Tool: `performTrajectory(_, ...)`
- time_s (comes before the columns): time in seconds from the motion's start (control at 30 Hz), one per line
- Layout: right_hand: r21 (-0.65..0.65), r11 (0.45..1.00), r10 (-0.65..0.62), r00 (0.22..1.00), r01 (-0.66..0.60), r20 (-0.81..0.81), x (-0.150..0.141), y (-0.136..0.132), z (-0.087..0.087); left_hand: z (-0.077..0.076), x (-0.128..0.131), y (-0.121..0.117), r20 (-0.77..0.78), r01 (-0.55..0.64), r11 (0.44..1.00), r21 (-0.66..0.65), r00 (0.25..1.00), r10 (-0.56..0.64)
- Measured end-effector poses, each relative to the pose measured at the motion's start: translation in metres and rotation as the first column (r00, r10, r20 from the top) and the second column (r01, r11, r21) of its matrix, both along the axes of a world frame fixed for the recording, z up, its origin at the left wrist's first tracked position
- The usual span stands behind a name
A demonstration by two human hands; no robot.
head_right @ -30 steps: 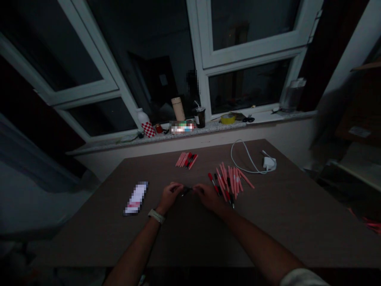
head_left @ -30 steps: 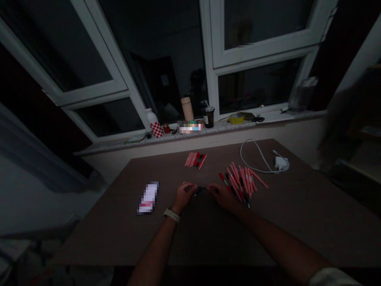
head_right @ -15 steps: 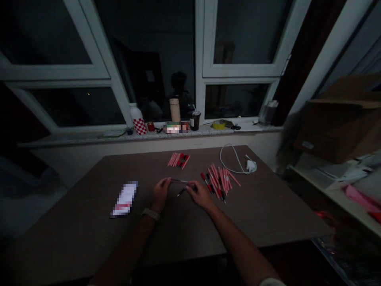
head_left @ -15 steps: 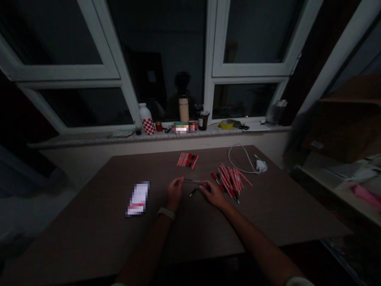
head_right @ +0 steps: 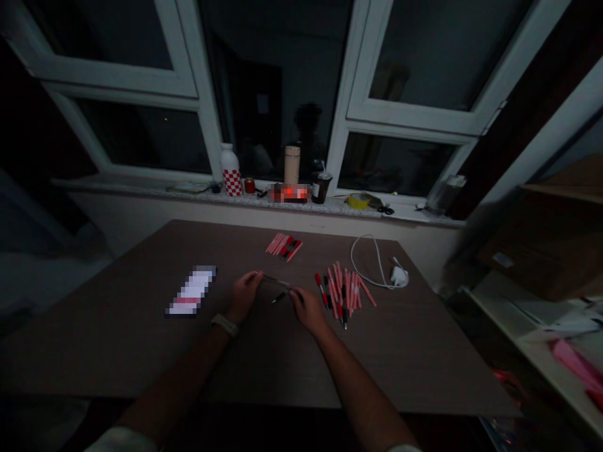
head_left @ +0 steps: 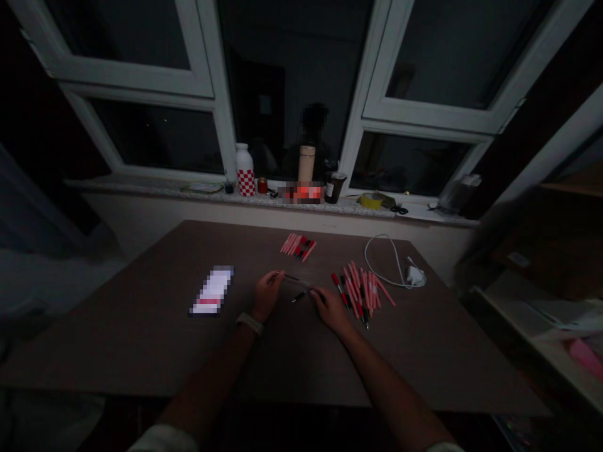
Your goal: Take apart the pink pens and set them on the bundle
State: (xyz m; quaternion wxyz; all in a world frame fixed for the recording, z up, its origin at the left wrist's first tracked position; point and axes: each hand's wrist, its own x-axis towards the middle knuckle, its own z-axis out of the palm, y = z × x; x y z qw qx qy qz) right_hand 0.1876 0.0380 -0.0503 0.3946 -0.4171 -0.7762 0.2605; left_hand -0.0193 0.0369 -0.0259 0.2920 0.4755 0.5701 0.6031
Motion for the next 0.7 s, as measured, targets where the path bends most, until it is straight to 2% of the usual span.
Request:
performTrajectory(0.3, -0.021, 1.0, 0.021, 0.998, -0.02, 0.058, 0.0, -0.001, -0.001, 0.003, -0.001, -0.005, -0.13, 0.014, 0.999, -0.048, 0.991, -0.02)
performTrajectory(0.47, -0.006, 0.999, -0.042, 0.992, 0.043, 0.115, -0.001, -0.005, 0.001, 0.01, -0.003, -0.008, -0.2, 0.011, 0.999, -0.036, 0.98, -0.018)
performTrajectory(0.6, -0.008, 0.996, -0.086, 0.989, 0.088, 0.12, 0.0, -0.006, 0.002, 0.014, -0.005, -0.01, -0.269, 0.052, 0.998, -0.024, 0.962, -0.057)
performTrajectory(0.7, -0.021, 0.999, -0.032, 0.994, 0.034, 0.106, 0.002, -0.006, 0.005, 0.012, -0.004, -0.011, -0.285, 0.104, 0.994, -0.034, 0.952, -0.109)
